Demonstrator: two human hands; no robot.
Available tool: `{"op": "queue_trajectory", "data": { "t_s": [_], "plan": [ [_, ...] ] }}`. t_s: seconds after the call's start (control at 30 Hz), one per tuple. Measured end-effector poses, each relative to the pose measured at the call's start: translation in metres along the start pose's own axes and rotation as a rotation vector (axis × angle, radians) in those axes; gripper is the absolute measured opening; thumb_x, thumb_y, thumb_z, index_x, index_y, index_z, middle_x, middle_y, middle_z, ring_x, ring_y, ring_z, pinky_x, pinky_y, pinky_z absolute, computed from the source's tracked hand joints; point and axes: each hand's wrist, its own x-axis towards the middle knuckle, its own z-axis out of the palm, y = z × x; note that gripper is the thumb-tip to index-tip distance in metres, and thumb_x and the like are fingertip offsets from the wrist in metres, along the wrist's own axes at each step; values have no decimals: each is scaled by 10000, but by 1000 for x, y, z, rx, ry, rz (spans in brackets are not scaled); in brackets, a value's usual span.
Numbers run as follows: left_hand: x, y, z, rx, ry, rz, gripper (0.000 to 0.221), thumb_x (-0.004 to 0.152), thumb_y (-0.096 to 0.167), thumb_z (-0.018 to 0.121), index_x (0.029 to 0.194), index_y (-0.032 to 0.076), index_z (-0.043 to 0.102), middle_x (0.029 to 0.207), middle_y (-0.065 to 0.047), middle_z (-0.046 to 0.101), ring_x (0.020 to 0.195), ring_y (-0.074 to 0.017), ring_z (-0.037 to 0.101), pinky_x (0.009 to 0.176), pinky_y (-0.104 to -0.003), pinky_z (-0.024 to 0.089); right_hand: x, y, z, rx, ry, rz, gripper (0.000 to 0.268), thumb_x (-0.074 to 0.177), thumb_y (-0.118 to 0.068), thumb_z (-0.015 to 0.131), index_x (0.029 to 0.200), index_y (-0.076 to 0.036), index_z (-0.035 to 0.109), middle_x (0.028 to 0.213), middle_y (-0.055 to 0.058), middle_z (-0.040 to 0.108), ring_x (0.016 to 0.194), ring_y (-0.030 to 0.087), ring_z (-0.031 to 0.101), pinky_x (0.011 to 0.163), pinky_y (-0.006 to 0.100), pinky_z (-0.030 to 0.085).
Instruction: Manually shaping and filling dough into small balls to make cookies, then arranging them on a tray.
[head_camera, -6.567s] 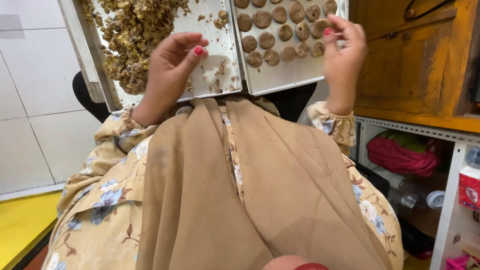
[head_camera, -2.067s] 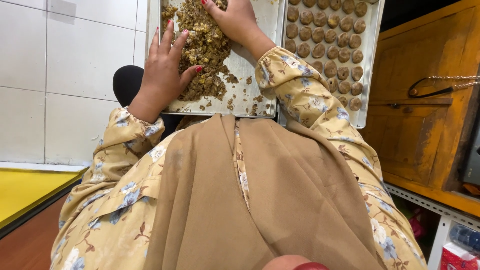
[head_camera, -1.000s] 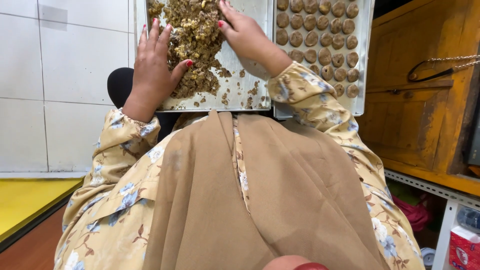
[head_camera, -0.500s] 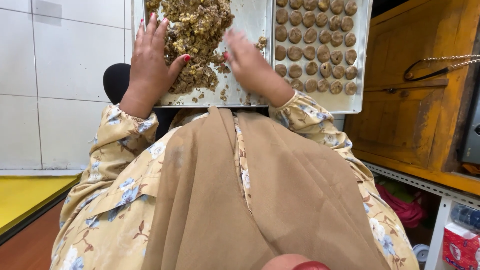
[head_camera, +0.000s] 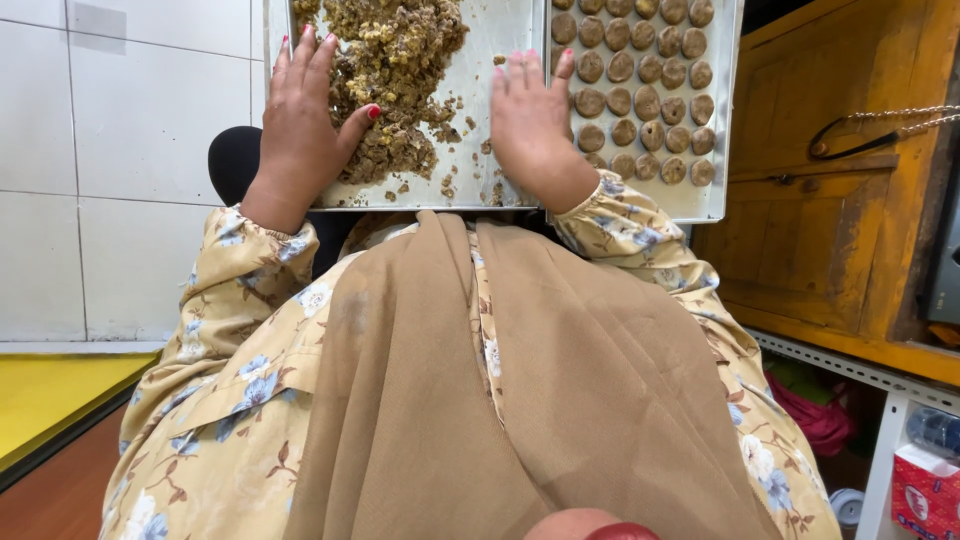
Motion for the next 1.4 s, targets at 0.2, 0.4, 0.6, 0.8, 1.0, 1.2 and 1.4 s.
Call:
{"op": "queue_trajectory", "data": {
  "t_s": [0.2,0.4,0.6,0.8,1.0,1.2,1.4],
  "plan": [
    [1,2,-2,-12,0,-13,762,1055,416,685,1604,55,301,1662,-199,255,1510,-451,182,1218,-576,230,-27,-13,-12,-147,-169,-78,621,939,44,429,1550,59,318,1184,187,653,1203,365,572,1256,615,40],
    [1,4,-3,-4,-11,-18,764,1049,409,678,1605,53,294,1661,-204,260,1504,-465,196,1216,-572,226,-20,1,-18,255,34,-269,295,943,102,470,1193,-50,502,814,25,641,720,195,638,1219,596,268],
    [0,6,-4,-4,-8,-20,778,1047,431,669,1606,49,286,1664,-206,250,1514,-443,181,1228,-549,202,-10,-15,-28,383,45,-131,526,1061,-118,396,1566,-32,276,1610,206,298,1466,362,303,1243,527,164],
    [2,3,-2,-9,-7,-18,781,1041,439,670,1601,45,294,1658,-210,264,1512,-444,194,1226,-551,207,8,-26,57,208,295,-542,620,964,-261,641,1486,0,432,1433,229,518,1302,401,476,1090,520,353],
    [2,3,-1,-1,7,3,764,1050,400,695,1597,36,305,1653,-210,279,1505,-456,198,1217,-566,230,26,-24,74,246,610,-625,301,864,129,628,1151,40,653,769,143,600,676,331,583,504,451,492],
    [0,5,-4,-12,-8,-34,785,1040,439,667,1602,49,282,1661,-206,263,1520,-429,181,1235,-541,186,0,-3,26,413,232,-449,159,1018,-162,594,1031,-68,721,902,114,680,830,310,635,693,431,531],
    [2,5,-4,-26,-17,-25,782,1040,440,669,1602,47,293,1657,-212,272,1514,-438,191,1230,-547,188,-9,5,54,203,158,-381,330,783,180,496,1010,-22,624,869,151,582,744,337,566,600,472,481]
  ]
}}
